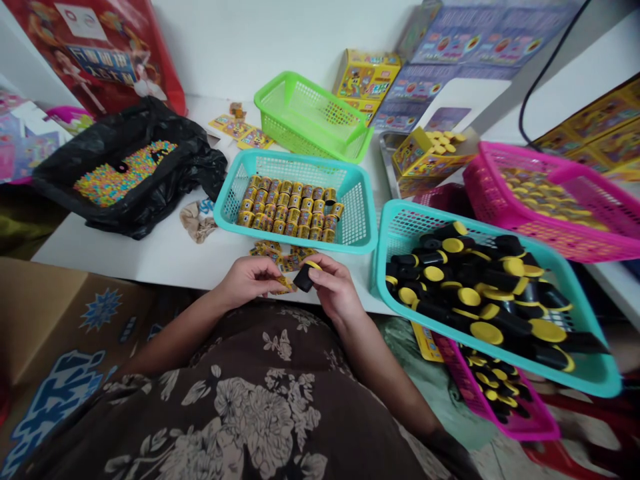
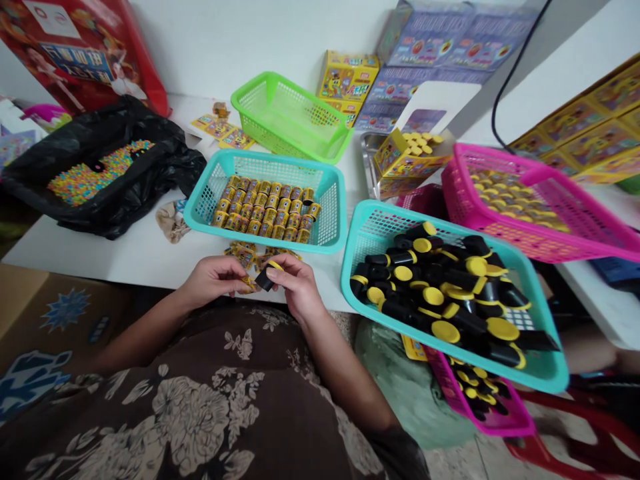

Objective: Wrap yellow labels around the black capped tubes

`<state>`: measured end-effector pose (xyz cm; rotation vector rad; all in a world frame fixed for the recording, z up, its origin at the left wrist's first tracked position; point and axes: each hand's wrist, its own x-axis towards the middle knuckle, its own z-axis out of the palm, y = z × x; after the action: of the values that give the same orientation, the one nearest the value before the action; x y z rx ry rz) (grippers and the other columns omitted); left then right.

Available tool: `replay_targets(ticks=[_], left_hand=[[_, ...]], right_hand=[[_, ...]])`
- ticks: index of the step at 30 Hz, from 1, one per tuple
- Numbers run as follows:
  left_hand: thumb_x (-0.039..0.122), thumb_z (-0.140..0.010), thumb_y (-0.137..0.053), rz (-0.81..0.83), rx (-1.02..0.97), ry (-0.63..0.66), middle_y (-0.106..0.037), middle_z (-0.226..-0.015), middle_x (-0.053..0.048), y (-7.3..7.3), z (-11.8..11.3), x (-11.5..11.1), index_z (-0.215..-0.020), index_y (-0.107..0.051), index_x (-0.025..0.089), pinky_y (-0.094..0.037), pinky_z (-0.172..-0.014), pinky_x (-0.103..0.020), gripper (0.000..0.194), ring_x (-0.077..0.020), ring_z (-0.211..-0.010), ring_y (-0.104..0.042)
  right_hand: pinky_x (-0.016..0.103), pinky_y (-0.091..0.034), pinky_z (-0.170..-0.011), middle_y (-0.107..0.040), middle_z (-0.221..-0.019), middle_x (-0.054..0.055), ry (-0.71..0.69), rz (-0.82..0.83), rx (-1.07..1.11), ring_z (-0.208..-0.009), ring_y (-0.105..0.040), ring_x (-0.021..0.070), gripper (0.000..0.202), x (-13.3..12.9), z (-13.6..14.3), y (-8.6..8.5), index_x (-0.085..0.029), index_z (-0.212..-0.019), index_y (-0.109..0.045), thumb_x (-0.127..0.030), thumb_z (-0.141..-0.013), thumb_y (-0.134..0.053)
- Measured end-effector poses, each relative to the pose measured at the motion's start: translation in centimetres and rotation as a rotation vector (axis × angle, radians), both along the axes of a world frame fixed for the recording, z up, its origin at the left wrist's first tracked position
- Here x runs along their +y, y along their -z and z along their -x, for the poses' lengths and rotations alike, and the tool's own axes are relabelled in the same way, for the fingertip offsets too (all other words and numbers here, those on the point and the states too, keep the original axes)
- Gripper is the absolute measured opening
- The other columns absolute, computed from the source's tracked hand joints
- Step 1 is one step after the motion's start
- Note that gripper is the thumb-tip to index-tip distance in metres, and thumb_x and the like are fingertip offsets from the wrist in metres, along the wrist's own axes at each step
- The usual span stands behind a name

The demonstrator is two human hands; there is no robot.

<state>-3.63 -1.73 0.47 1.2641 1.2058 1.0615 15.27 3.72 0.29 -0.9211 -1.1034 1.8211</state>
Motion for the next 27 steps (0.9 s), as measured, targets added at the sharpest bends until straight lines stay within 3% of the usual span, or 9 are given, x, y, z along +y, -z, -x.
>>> replay_targets(ticks=[9,20,27], left_hand=[[0.034,-0.062,-0.085,0.097,-0.146,0.047,-0.068,-0.063,-0.003,0.2,-0.2,0.1,-0.074,-0.066,0.012,-0.049,-0.049,-0.022,0.032,-0.0101,-0.05,-0.058],[0.039,-0.065,-0.083,0.194,-0.197,0.054,-0.065,-0.06,0.0,1.8,-0.6,0.1,-0.08,-0.071,0.014,-0.034,-0.043,-0.021,0.032,-0.01,-0.047,-0.054],[0.029,-0.064,-0.085,0.197,-0.365,0.01,-0.069,-0.075,-0.002,1.7,-1.4,-0.1,-0.083,-0.069,0.013,-0.045,-0.066,-0.025,0.029,-0.0125,-0.067,-0.061]], right_hand=[[0.022,-0.035,-0.047,-0.062,-0.065,-0.002,0.009,-0.031,-0.013,-0.054,-0.048,0.01,0.028,-0.4,0.6,0.5,-0.019,-0.073,-0.07,-0.036,-0.056,-0.085],[0.026,-0.044,-0.057,-0.061,-0.065,-0.005,0.052,-0.203,-0.118,-0.058,-0.053,0.0115,0.03,-1.1,1.1,0.8,-0.02,-0.075,-0.066,-0.037,-0.059,-0.086],[0.026,-0.044,-0.058,-0.06,-0.067,-0.003,0.028,-0.282,-0.201,-0.061,-0.054,0.013,0.033,-1.1,0.9,0.6,-0.021,-0.075,-0.065,-0.041,-0.06,-0.086]])
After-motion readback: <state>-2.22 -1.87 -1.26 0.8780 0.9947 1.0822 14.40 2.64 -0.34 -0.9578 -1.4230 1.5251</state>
